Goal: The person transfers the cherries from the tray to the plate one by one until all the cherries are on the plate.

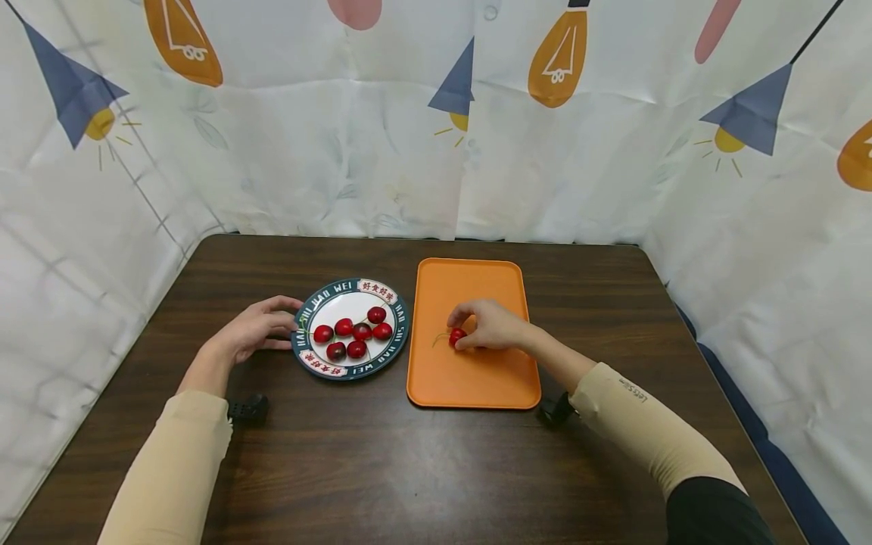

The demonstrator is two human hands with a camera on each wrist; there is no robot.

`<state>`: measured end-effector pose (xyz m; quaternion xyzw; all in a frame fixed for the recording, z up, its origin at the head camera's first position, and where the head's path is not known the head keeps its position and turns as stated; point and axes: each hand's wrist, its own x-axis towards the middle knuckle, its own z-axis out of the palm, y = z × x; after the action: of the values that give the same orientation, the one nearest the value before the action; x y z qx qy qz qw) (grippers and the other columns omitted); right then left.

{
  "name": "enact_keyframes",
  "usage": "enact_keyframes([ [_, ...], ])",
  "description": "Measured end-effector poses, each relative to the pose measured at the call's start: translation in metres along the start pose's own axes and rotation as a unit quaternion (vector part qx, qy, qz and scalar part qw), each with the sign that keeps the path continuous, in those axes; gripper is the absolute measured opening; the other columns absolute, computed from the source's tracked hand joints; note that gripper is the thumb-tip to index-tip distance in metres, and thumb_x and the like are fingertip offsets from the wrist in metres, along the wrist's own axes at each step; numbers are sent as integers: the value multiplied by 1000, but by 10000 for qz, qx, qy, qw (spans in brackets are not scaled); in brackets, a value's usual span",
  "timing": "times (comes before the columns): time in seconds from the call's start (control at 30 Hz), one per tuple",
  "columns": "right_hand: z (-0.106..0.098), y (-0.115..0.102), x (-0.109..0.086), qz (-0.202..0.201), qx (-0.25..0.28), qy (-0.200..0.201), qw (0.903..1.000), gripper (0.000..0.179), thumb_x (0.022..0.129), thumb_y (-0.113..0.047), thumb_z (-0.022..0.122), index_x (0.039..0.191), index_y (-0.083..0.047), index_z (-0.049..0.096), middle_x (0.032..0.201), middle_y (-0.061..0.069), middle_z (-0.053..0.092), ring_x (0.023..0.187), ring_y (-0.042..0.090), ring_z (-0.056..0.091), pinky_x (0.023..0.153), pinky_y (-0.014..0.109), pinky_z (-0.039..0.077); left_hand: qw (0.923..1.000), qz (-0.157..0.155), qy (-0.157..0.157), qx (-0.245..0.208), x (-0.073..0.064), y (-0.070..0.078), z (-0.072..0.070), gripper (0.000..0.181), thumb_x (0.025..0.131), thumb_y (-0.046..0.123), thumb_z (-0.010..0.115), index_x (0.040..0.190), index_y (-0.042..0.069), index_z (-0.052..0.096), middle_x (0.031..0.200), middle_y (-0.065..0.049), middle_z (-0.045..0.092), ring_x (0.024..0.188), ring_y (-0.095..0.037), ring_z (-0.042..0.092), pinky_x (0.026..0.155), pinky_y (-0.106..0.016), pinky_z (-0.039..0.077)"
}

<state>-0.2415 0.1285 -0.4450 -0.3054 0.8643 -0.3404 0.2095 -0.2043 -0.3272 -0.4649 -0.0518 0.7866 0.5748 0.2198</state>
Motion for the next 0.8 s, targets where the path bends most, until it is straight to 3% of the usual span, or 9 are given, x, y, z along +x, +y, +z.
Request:
enact_keyframes([
  [0.6,-3,-3,6,133,265,59,9995,27,88,-16,83,110,-11,70,106,2,66,61,23,62,59,33,57,10000,3,24,-5,-3,3,0,56,102,15,58,153,4,37,135,-26,45,103,-27,62,88,-38,59],
  [0.8,-4,-9,9,74,343,307,9989,29,88,-20,84,113,-14,71,111,2,66,70,26,62,66,33,55,10000,21,24,29,-3,3,0,56,102,15,57,153,4,36,135,-27,45,104,-28,62,89,-38,59],
])
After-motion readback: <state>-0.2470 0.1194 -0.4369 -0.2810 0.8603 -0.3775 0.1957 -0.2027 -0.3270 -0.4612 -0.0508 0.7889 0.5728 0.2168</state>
